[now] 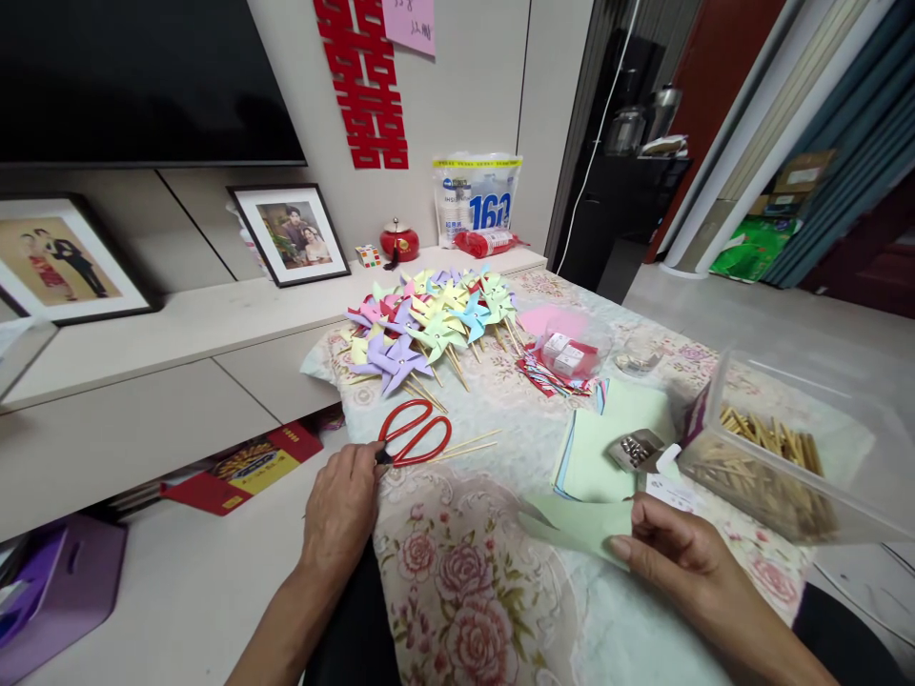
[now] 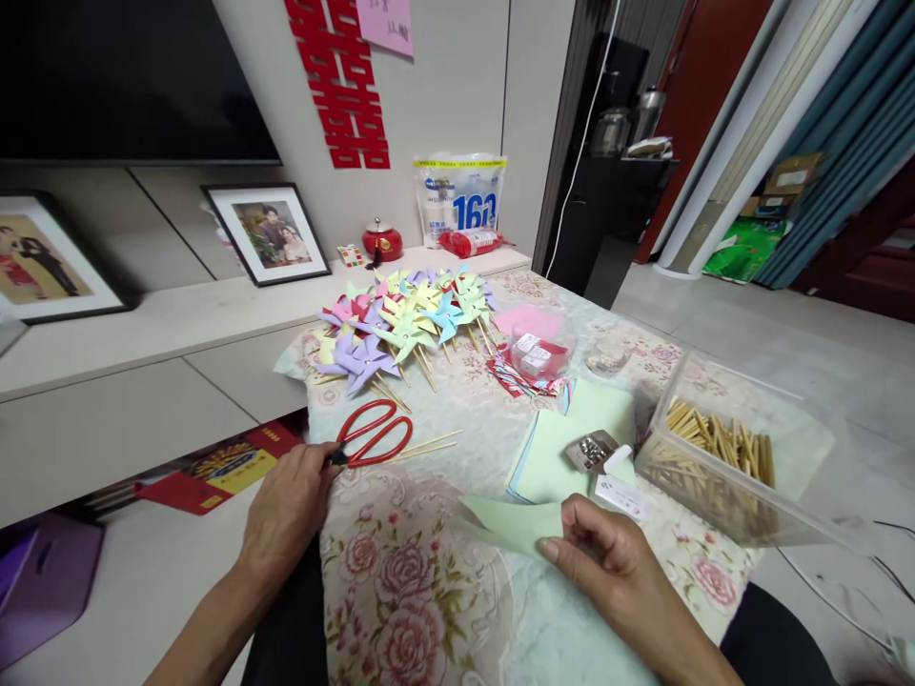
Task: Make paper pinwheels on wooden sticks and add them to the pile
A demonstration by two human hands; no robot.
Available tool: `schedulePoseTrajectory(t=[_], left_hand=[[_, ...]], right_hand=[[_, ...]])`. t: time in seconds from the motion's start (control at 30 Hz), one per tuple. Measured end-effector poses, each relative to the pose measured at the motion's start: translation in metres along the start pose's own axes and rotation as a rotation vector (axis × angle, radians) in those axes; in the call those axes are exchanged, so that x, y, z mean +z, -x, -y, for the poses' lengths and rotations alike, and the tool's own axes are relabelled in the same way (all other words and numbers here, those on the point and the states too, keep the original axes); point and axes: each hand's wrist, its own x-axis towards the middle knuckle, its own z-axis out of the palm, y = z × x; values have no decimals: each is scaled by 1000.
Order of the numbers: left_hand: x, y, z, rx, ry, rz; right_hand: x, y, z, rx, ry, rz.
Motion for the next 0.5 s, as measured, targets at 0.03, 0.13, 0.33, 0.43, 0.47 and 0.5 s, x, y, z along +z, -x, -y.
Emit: schedulePoseTrajectory(t=[0.03, 0.13, 0.33, 0.43, 0.47, 0.5], left_hand=[[0, 1, 1, -6, 14, -5], [2, 3, 5, 0, 58, -11], [-5, 4, 2, 6, 54, 15], [-17, 6, -18, -4, 151, -54], [-21, 7, -28, 11, 227, -85], [-27, 9, -38, 35, 316, -108]], right_hand=[[0, 0, -1, 11, -5, 42], [-1, 1, -3, 34, -18, 102], [-1, -4, -2, 25, -14, 44], [2, -8, 3, 9, -16, -1], [2, -8, 5, -3, -3, -7], [3, -9, 8, -25, 23, -15]])
